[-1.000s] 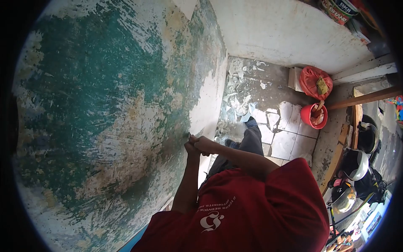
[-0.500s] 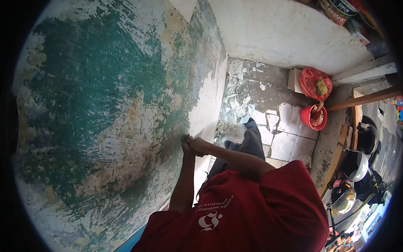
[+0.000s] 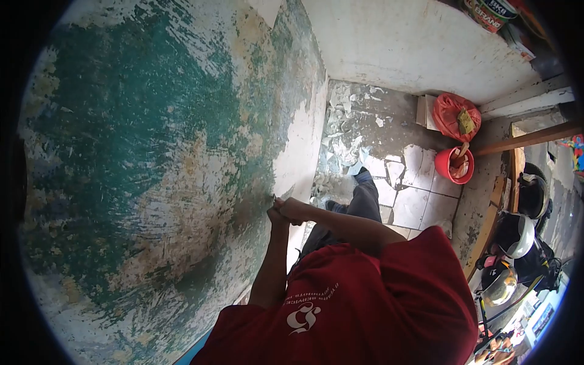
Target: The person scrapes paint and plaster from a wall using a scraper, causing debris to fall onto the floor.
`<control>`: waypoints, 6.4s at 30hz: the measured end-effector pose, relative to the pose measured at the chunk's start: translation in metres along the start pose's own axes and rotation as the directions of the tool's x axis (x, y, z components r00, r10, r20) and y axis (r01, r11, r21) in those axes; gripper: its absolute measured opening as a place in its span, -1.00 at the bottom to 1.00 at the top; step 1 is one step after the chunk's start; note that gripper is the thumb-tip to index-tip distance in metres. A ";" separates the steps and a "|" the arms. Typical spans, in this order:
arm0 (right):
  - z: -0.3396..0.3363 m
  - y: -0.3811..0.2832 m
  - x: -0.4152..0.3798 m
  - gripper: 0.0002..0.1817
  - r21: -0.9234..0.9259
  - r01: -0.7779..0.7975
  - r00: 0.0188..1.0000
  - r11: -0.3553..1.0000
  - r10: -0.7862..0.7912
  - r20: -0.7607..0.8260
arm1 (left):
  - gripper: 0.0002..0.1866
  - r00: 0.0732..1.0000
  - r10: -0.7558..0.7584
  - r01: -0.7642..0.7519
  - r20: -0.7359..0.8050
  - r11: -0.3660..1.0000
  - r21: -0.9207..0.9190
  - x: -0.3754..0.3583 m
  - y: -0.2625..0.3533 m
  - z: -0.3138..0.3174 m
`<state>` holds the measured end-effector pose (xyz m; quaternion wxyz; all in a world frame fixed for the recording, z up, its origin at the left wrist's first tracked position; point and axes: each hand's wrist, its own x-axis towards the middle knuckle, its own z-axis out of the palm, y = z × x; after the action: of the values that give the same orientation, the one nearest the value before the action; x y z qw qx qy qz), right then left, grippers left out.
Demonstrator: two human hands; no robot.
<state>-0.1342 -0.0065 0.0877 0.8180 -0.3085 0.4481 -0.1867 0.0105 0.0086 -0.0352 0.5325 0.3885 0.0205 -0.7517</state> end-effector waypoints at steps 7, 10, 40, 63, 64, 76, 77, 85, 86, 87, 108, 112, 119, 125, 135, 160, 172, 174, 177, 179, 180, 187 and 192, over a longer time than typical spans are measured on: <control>0.005 -0.010 -0.002 -0.70 -0.019 -0.173 0.984 0.985 0.172 -0.035 | -0.84 0.987 0.019 -0.037 -0.159 0.993 -0.110 -0.008 0.001 0.021; 0.004 -0.024 -0.047 -0.72 -0.126 0.009 0.993 0.992 -0.024 -0.112 | -0.85 0.994 0.007 0.008 0.109 0.991 -0.136 -0.001 -0.003 -0.001; 0.014 -0.022 -0.053 -0.70 -0.061 0.014 0.994 0.998 -0.020 -0.107 | -0.84 0.997 0.027 -0.026 -0.071 1.000 0.018 -0.024 0.010 0.053; 0.015 -0.030 -0.045 -0.55 -0.118 0.021 0.992 0.993 -0.035 -0.120 | -0.84 0.995 -0.072 0.060 -0.062 0.981 -0.184 0.000 0.011 0.019; 0.012 -0.026 -0.027 -0.53 -0.118 -0.044 0.994 0.992 0.031 -0.108 | -0.84 1.000 -0.022 0.021 -0.003 0.989 -0.146 0.005 0.010 0.015; 0.003 -0.017 -0.032 -0.67 -0.163 0.121 0.976 0.979 -0.147 -0.158 | -0.78 0.951 -0.061 0.026 -0.302 0.993 -0.116 0.007 -0.002 0.026; 0.011 -0.017 -0.041 -0.66 -0.148 0.101 0.957 0.984 -0.137 -0.256 | -0.80 0.981 -0.009 0.002 -0.193 0.999 -0.034 0.000 -0.001 0.028; 0.007 -0.026 -0.055 -0.62 -0.094 0.058 0.991 0.994 -0.069 -0.117 | -0.76 0.985 -0.162 0.143 -0.068 0.964 -0.222 0.007 0.004 0.008; 0.008 -0.030 -0.054 -0.62 -0.080 0.057 0.993 0.995 -0.065 -0.101 | -0.75 0.980 -0.179 0.154 -0.087 0.958 -0.241 0.014 0.006 0.004; 0.014 -0.033 -0.051 -0.62 -0.059 0.054 0.995 0.997 -0.059 -0.080 | -0.75 0.974 -0.196 0.162 -0.114 0.953 -0.257 0.014 0.013 -0.001; 0.009 0.000 -0.031 -0.71 0.092 -0.100 0.990 0.991 0.109 -0.093 | -0.71 0.991 -0.133 0.133 -0.029 0.991 0.002 -0.021 0.007 0.045; 0.004 0.041 -0.032 -0.72 0.320 -0.114 0.979 0.941 0.161 -0.126 | -0.71 0.942 -0.241 0.233 -0.235 0.970 -0.062 -0.033 -0.017 0.046; -0.011 0.044 -0.082 -0.66 0.009 -0.209 0.978 0.978 0.209 -0.003 | -0.78 0.973 -0.208 0.171 -0.102 0.942 -0.289 -0.072 -0.042 0.029; -0.038 0.009 -0.103 -0.62 -0.213 -0.210 0.977 0.954 0.214 -0.003 | -0.78 0.999 -0.041 0.029 -0.035 0.955 -0.294 -0.064 -0.038 0.065; -0.057 -0.067 -0.102 -0.58 -0.166 -0.051 0.998 0.985 0.045 -0.035 | -0.66 0.992 0.125 -0.122 0.027 0.988 -0.090 -0.047 -0.044 0.158; -0.064 -0.127 -0.050 -0.69 -0.408 0.010 0.996 0.913 -0.044 -0.072 | -0.84 0.981 0.015 -0.047 -0.196 0.986 -0.160 0.025 -0.013 0.168; -0.099 -0.128 -0.030 -0.67 -0.394 0.024 0.999 0.919 -0.004 0.051 | -0.86 0.940 0.091 -0.114 -0.330 0.992 -0.053 0.038 -0.016 0.189; -0.099 -0.133 -0.026 -0.66 -0.371 0.011 0.999 0.929 0.009 0.053 | -0.86 0.941 0.067 -0.091 -0.332 0.994 -0.058 0.042 -0.016 0.188; -0.097 -0.136 -0.040 -0.68 -0.346 0.088 0.996 0.934 -0.076 0.049 | -0.83 0.969 0.096 -0.117 -0.228 0.990 -0.078 0.034 -0.015 0.180; -0.092 -0.129 -0.033 -0.70 -0.403 -0.009 1.000 0.915 0.007 -0.005 | -0.85 0.972 0.041 -0.039 -0.232 0.999 0.014 0.041 -0.014 0.164; -0.092 -0.124 -0.034 -0.70 -0.387 0.005 1.000 0.922 -0.002 0.009 | -0.86 0.973 0.012 0.002 -0.232 0.998 0.060 0.045 -0.013 0.165; -0.081 -0.134 -0.039 -0.65 -0.446 0.005 0.999 0.895 0.013 0.037 | -0.85 0.946 0.084 -0.086 -0.313 0.996 0.008 0.023 -0.009 0.181; -0.086 -0.110 -0.034 -0.64 -0.417 0.176 0.984 0.892 -0.152 0.091 | -0.85 0.920 0.188 -0.207 -0.344 0.978 -0.019 0.021 -0.017 0.188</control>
<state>-0.2280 -0.0976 0.1478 0.7250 -0.5204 0.4273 -0.1448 -0.1116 -0.0839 0.0768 0.6044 0.4978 0.0938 -0.6149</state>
